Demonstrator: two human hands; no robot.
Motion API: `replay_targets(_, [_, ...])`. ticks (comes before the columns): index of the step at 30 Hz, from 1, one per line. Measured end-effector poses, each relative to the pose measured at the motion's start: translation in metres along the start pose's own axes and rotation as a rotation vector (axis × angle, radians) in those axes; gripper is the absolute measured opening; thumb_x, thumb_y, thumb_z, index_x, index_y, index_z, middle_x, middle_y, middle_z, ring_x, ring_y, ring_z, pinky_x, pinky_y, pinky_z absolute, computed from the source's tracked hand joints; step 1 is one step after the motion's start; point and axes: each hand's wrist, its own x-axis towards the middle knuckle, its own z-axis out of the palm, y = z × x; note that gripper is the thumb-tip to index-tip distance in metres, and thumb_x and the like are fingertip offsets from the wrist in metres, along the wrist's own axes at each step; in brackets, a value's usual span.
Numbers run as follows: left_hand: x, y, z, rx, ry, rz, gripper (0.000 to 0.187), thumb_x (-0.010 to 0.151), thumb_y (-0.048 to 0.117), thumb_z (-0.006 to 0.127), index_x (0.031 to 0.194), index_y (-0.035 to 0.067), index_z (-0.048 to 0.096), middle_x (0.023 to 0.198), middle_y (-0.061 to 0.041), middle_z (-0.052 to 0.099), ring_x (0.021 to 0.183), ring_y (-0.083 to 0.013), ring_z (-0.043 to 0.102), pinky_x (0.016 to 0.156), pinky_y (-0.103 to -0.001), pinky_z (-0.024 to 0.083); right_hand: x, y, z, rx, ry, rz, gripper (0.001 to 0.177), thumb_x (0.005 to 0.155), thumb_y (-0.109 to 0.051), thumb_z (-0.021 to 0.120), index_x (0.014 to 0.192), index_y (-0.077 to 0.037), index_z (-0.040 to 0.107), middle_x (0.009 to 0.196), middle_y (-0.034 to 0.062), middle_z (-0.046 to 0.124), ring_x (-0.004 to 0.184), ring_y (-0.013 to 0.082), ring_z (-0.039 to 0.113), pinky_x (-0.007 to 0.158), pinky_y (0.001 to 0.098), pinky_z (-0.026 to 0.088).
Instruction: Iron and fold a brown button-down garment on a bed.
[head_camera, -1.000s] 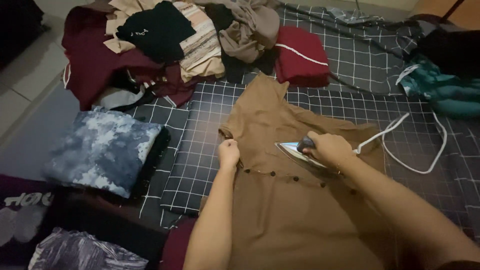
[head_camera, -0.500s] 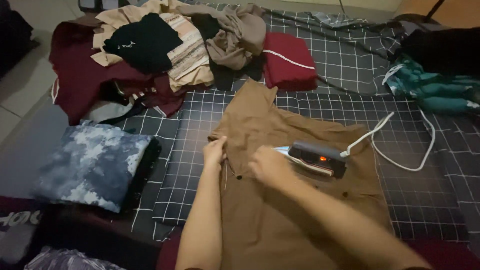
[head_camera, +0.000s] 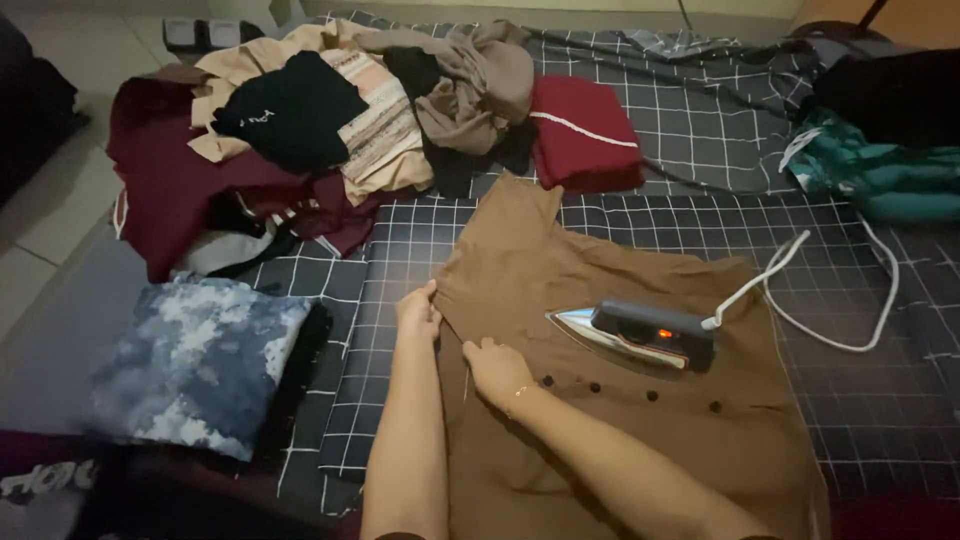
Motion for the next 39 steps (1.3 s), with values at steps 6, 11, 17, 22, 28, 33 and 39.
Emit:
replay_targets(6, [-0.098,0.052,0.023,0.586,0.022,0.220,0.022,0.091,0.013,0.074,0.074,0.000,0.068,0.064,-0.008,0.066,0.052,-0.0181,0.064,0.049,-0.033,0.051,-0.056,0.015,-0.192,-0.326,0.014,0.043,0.061,0.074,-0.058,0.080,0.111,-0.011,0.067,0.118,0.0162,0.064,0.111,0.0358,0.059,0.090,0.0515,0.049])
replay_targets(11, [-0.106,0.047,0.026,0.974,0.118,0.329,0.024,0.089,0.014,0.075,0.068,0.004,0.069,0.061,-0.008,0.068,0.051,-0.0165,0.067,0.049,-0.031,0.050,-0.073,0.137,-0.204,-0.532,0.113,-0.029,0.076,0.059,-0.061,0.082,0.121,-0.021,0.062,0.112,0.0135,0.068,0.110,0.0385,0.062,0.086,0.0534,0.049])
replay_targets(17, [-0.064,0.021,0.022,0.500,0.118,0.308,0.005,0.088,0.000,0.068,0.092,-0.001,0.068,0.074,-0.009,0.070,0.059,-0.0161,0.068,0.050,-0.031,0.056,-0.044,0.088,-0.193,-0.263,-0.270,0.122,0.044,0.091,-0.056,0.064,0.117,-0.021,0.059,0.103,0.0113,0.074,0.097,0.0330,0.072,0.084,0.0480,0.055])
replay_targets(22, [-0.102,0.038,0.033,0.988,0.318,0.826,0.019,0.077,0.001,0.075,0.091,0.003,0.062,0.079,-0.015,0.070,0.074,-0.0315,0.066,0.068,-0.045,0.053,0.002,0.035,-0.156,-0.198,-0.147,-0.032,0.045,0.091,-0.054,0.067,0.113,-0.015,0.061,0.101,0.0138,0.073,0.094,0.0357,0.071,0.080,0.0486,0.055])
replay_targets(28, [-0.102,0.040,0.027,0.928,0.193,0.733,0.019,0.077,0.000,0.068,0.094,0.007,0.064,0.079,-0.011,0.072,0.075,-0.0259,0.071,0.071,-0.039,0.055,-0.018,0.067,-0.169,-0.312,-0.386,-0.275,0.040,0.092,-0.055,0.066,0.111,-0.019,0.063,0.092,0.0116,0.074,0.086,0.0324,0.072,0.075,0.0478,0.056])
replay_targets(33, [-0.108,0.039,0.032,0.885,0.191,0.711,0.024,0.075,-0.001,0.066,0.097,0.008,0.073,0.087,-0.010,0.077,0.082,-0.0215,0.074,0.076,-0.034,0.057,-0.034,0.142,-0.192,-0.336,-0.456,0.063,0.039,0.093,-0.054,0.058,0.118,-0.024,0.061,0.095,0.0059,0.076,0.082,0.0245,0.077,0.073,0.0414,0.063])
replay_targets(39, [-0.130,0.046,0.054,0.781,0.344,0.452,0.026,0.081,0.007,0.072,0.105,0.011,0.078,0.097,-0.008,0.080,0.089,-0.0194,0.075,0.081,-0.033,0.056,0.003,0.114,-0.204,-0.313,-0.149,0.260,0.049,0.094,-0.060,0.058,0.121,-0.020,0.061,0.102,0.0145,0.075,0.094,0.0353,0.073,0.082,0.0481,0.058])
